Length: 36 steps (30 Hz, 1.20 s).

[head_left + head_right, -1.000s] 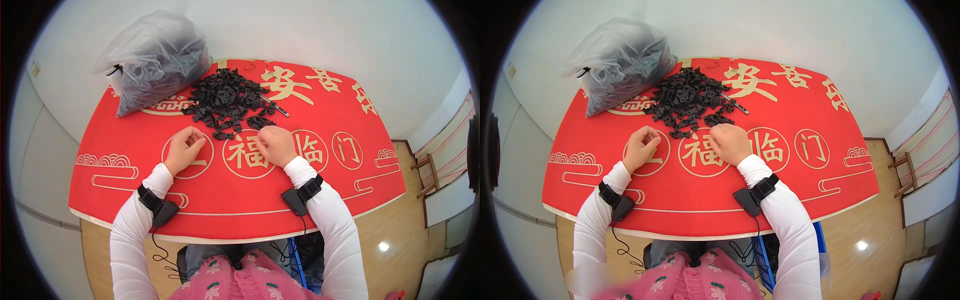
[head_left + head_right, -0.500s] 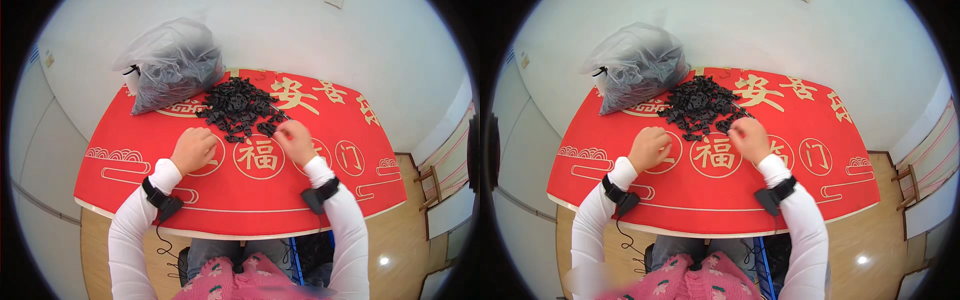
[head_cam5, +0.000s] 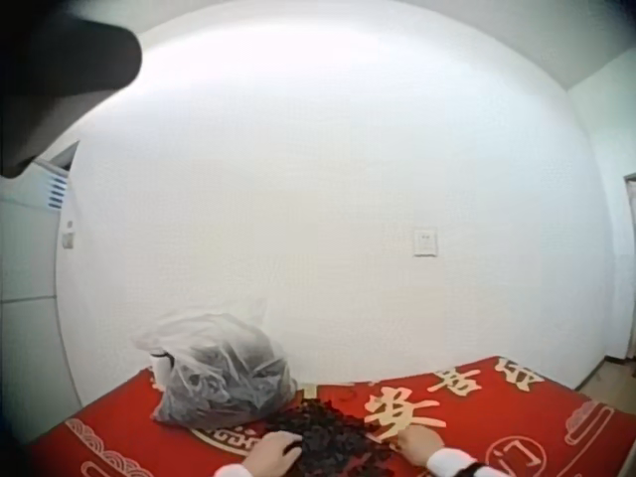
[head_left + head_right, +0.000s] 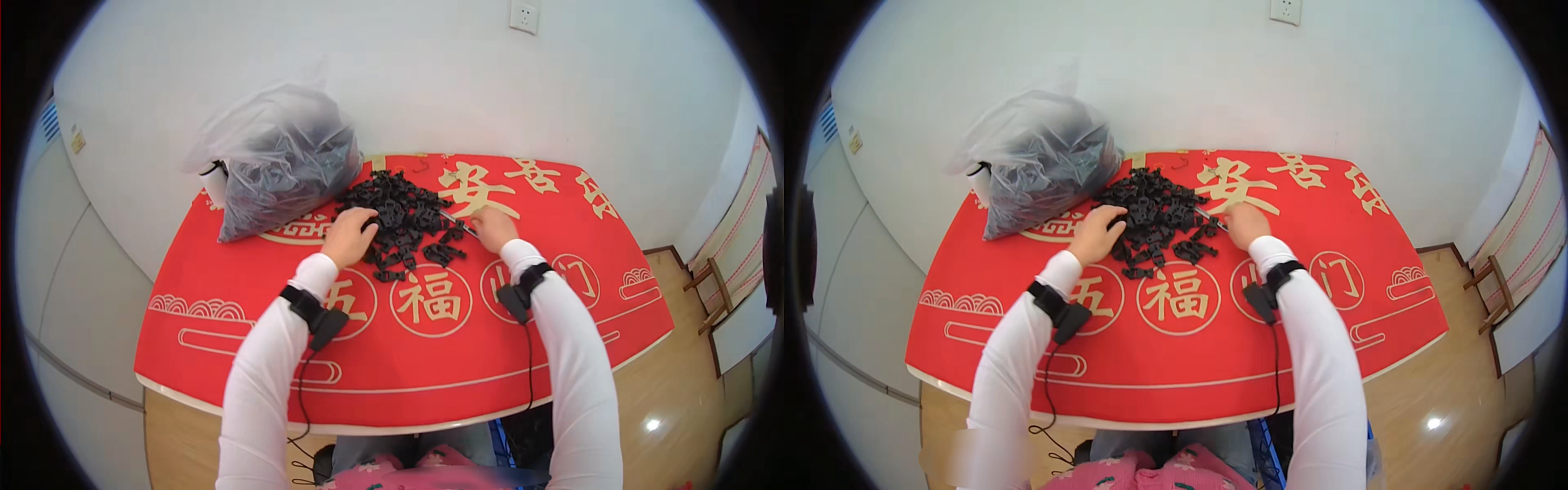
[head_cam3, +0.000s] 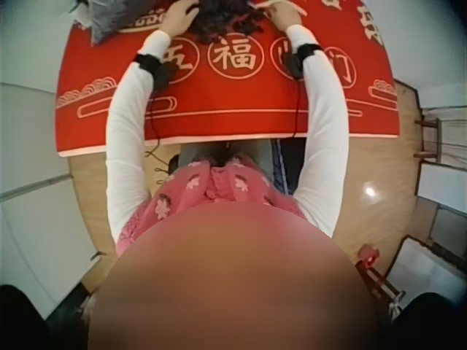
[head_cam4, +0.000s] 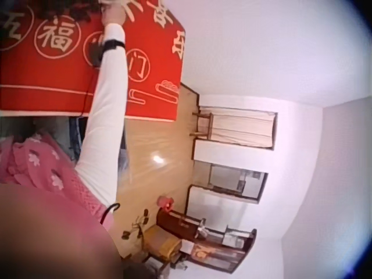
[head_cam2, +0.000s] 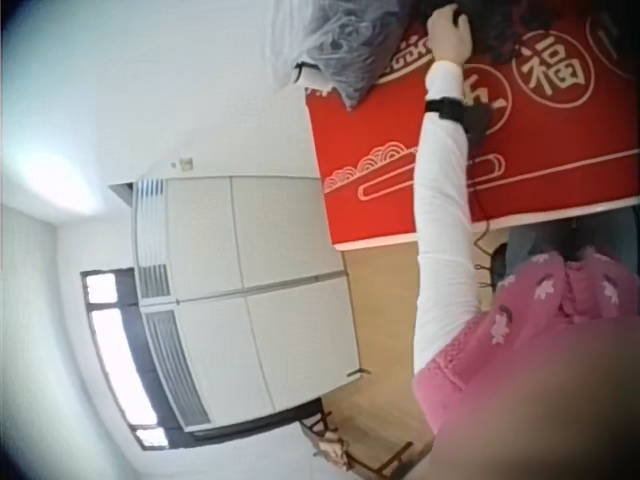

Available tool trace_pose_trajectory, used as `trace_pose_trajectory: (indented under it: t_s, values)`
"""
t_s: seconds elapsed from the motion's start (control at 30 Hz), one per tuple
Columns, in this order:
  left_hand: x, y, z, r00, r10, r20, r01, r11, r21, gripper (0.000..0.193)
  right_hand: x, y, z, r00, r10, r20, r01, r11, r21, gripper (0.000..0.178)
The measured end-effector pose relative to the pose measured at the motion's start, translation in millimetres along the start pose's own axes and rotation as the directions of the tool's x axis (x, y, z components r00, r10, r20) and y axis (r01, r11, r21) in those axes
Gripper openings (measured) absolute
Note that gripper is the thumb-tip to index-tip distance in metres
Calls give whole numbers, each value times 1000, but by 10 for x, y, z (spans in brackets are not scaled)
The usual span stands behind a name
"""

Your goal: Assembling small black plastic components using a thin metal tool on a table.

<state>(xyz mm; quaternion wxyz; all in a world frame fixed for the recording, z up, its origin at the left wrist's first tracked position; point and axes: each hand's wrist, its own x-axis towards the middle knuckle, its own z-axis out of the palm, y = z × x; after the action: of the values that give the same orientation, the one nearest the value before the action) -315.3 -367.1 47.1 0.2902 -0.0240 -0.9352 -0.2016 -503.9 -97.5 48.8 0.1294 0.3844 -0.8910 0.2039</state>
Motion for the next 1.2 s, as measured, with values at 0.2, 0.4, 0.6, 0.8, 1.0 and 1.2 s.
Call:
trace_pose_trajectory:
  t_s: [0.2,0.4,0.6,0.8,1.0,1.2]
  values:
    - [-58,-14,380,981,32,-189,23,959,282,35,621,-289,292,957,186,222,-163,979,-118,28]
    - [59,-43,83,990,-115,-78,121,990,77,44,611,-442,39,861,168,479,-53,969,-243,24]
    - [354,-615,11,971,-238,32,236,970,66,52,381,-444,-183,949,113,296,-5,940,-342,26]
    - [559,-956,172,960,-180,214,158,981,112,58,440,-311,-231,947,135,292,-284,777,562,23]
    - [557,-754,217,944,-46,326,82,992,-98,60,980,-34,326,969,129,208,-240,674,698,26]
    - [761,-716,153,954,-251,165,255,967,-1,63,1651,-467,639,989,-88,123,67,984,166,22]
